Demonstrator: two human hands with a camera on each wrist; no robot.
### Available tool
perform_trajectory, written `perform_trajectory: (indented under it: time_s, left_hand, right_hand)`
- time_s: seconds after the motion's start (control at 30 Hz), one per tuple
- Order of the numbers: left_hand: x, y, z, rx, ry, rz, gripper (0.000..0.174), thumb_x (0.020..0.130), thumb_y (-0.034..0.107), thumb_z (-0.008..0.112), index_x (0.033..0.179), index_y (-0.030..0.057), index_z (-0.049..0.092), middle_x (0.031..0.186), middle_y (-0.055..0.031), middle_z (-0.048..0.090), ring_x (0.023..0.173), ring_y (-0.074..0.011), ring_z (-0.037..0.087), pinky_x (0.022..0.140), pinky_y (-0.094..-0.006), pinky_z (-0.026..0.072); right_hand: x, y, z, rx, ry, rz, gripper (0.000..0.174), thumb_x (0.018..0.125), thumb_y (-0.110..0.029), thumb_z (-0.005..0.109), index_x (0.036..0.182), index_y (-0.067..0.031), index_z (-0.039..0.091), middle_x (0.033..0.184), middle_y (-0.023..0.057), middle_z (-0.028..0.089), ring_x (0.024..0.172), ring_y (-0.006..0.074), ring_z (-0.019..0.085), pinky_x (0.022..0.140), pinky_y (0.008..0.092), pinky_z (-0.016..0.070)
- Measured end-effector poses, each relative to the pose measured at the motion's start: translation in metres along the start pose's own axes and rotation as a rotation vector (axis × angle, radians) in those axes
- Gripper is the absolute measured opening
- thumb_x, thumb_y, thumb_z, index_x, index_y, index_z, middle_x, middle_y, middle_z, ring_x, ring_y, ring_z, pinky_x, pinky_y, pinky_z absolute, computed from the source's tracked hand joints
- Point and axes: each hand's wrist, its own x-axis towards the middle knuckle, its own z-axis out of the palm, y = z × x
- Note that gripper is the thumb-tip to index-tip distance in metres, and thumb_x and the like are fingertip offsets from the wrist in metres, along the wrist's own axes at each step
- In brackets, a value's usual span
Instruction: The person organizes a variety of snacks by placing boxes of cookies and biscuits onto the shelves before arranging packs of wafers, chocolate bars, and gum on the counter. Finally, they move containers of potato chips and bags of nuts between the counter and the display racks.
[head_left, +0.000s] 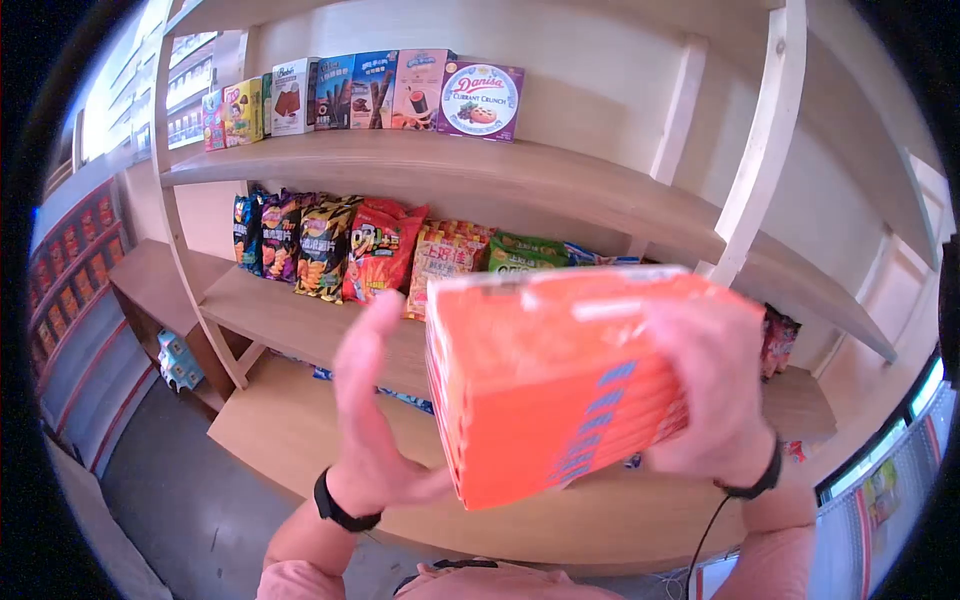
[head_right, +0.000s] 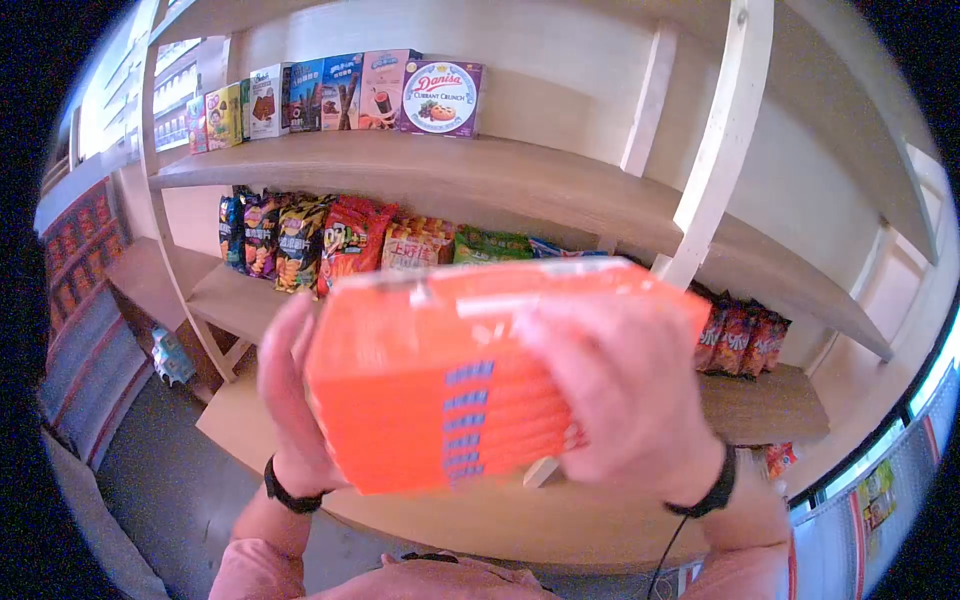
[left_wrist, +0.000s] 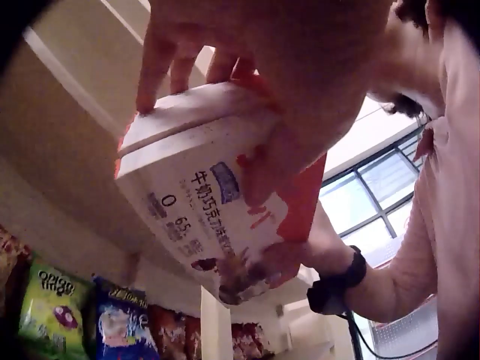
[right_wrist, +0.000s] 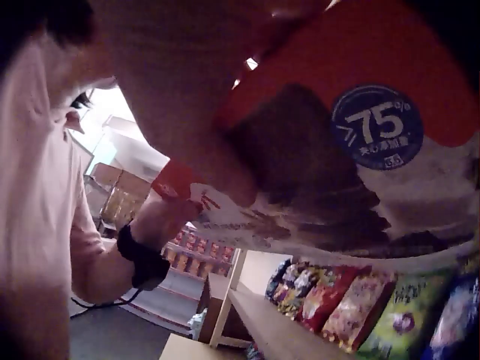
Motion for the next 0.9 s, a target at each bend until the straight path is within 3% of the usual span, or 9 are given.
perform_trajectory:
  time_s: [0.07,0.13,0.23,0.3,0.33,0.4,0.47,0.67,0.9]
  left_hand:
    - [-0.013,-0.033,0.003,-0.158,0.181,-0.341,0.087,0.068,0.031,0.077,0.136,0.0051,0.029,0.137,-0.0186,0.037,0.129,-0.035,0.035,0.101,-0.0464,0.0341]
    - [-0.031,-0.057,0.008,-0.07,0.166,-0.373,0.071,0.073,0.023,0.072,0.131,0.0038,0.036,0.134,-0.0163,0.038,0.123,-0.0289,0.04,0.095,-0.0421,0.0389]
    - [-0.054,-0.096,0.034,-0.197,0.2,-0.476,0.052,0.076,0.016,0.069,0.121,0.0024,0.045,0.12,-0.0146,0.049,0.109,-0.0243,0.052,0.088,-0.0367,0.0441]
    - [-0.075,-0.123,0.046,-0.188,0.032,-0.573,0.036,0.079,0.012,0.068,0.109,0.0003,0.053,0.091,-0.0106,0.06,0.081,-0.0188,0.061,0.071,-0.0309,0.0485]
    - [-0.086,-0.132,0.049,-0.206,0.032,-0.568,0.036,0.079,0.012,0.068,0.109,0.0003,0.053,0.091,-0.0106,0.06,0.081,-0.0188,0.061,0.071,-0.0309,0.0485]
    - [-0.105,-0.147,0.057,-0.177,-0.156,-0.806,0.031,0.079,0.015,0.07,0.101,-0.001,0.056,0.064,-0.0067,0.057,0.057,-0.0163,0.058,0.055,-0.029,0.0462]
    - [-0.119,-0.159,0.064,-0.187,-0.132,-0.811,0.029,0.079,0.015,0.07,0.099,-0.0007,0.056,0.06,-0.0061,0.055,0.053,-0.0157,0.056,0.051,-0.0295,0.0443]
    - [-0.121,-0.156,0.064,-0.131,-0.036,-0.856,0.025,0.078,0.016,0.071,0.092,0.0009,0.058,0.054,-0.0067,0.053,0.047,-0.0182,0.054,0.048,-0.031,0.0432]
    - [-0.122,-0.159,0.07,-0.013,-0.088,-0.819,0.024,0.075,0.018,0.072,0.089,0.0046,0.059,0.052,-0.0062,0.052,0.046,-0.0228,0.053,0.047,-0.0341,0.0421]
  right_hand:
    - [0.032,0.014,-0.016,-0.046,0.004,0.025,0.082,0.056,-0.02,0.079,0.127,0.0001,0.043,0.12,0.0174,0.052,0.108,0.0314,0.053,0.093,0.0415,0.0401]
    - [0.059,0.033,-0.011,0.157,0.209,0.057,0.093,0.057,-0.024,0.082,0.134,0.0021,0.037,0.127,0.0155,0.05,0.118,0.0275,0.049,0.1,0.0377,0.0376]
    - [0.11,0.071,-0.028,0.17,0.06,0.188,0.097,0.059,-0.027,0.082,0.138,0.0,0.032,0.131,0.0122,0.047,0.122,0.0207,0.045,0.105,0.0342,0.0334]
    - [0.137,0.107,-0.032,0.161,-0.039,0.241,0.093,0.061,-0.025,0.08,0.138,-0.0024,0.034,0.13,0.0113,0.048,0.121,0.0193,0.046,0.104,0.0326,0.0338]
    - [0.146,0.129,-0.029,0.17,-0.069,0.234,0.091,0.061,-0.024,0.079,0.138,-0.0036,0.034,0.13,0.0109,0.048,0.12,0.0189,0.046,0.104,0.0323,0.0341]
    - [0.159,0.16,-0.017,0.228,-0.133,0.278,0.089,0.058,-0.022,0.083,0.132,0.0004,0.04,0.121,0.0124,0.055,0.116,0.0196,0.05,0.099,0.0321,0.0388]
    - [0.168,0.187,0.001,0.245,-0.292,0.392,0.087,0.06,-0.019,0.078,0.136,-0.006,0.038,0.126,0.0102,0.05,0.115,0.019,0.048,0.101,0.0314,0.0357]
    - [0.179,0.234,0.054,0.202,-0.554,0.663,0.086,0.057,-0.011,0.078,0.134,-0.0022,0.041,0.123,0.0109,0.053,0.113,0.0194,0.049,0.101,0.0298,0.0347]
    - [0.181,0.252,0.081,0.373,-0.569,0.788,0.087,0.06,-0.005,0.074,0.138,0.0004,0.036,0.128,0.0101,0.051,0.11,0.0185,0.05,0.099,0.0292,0.0363]
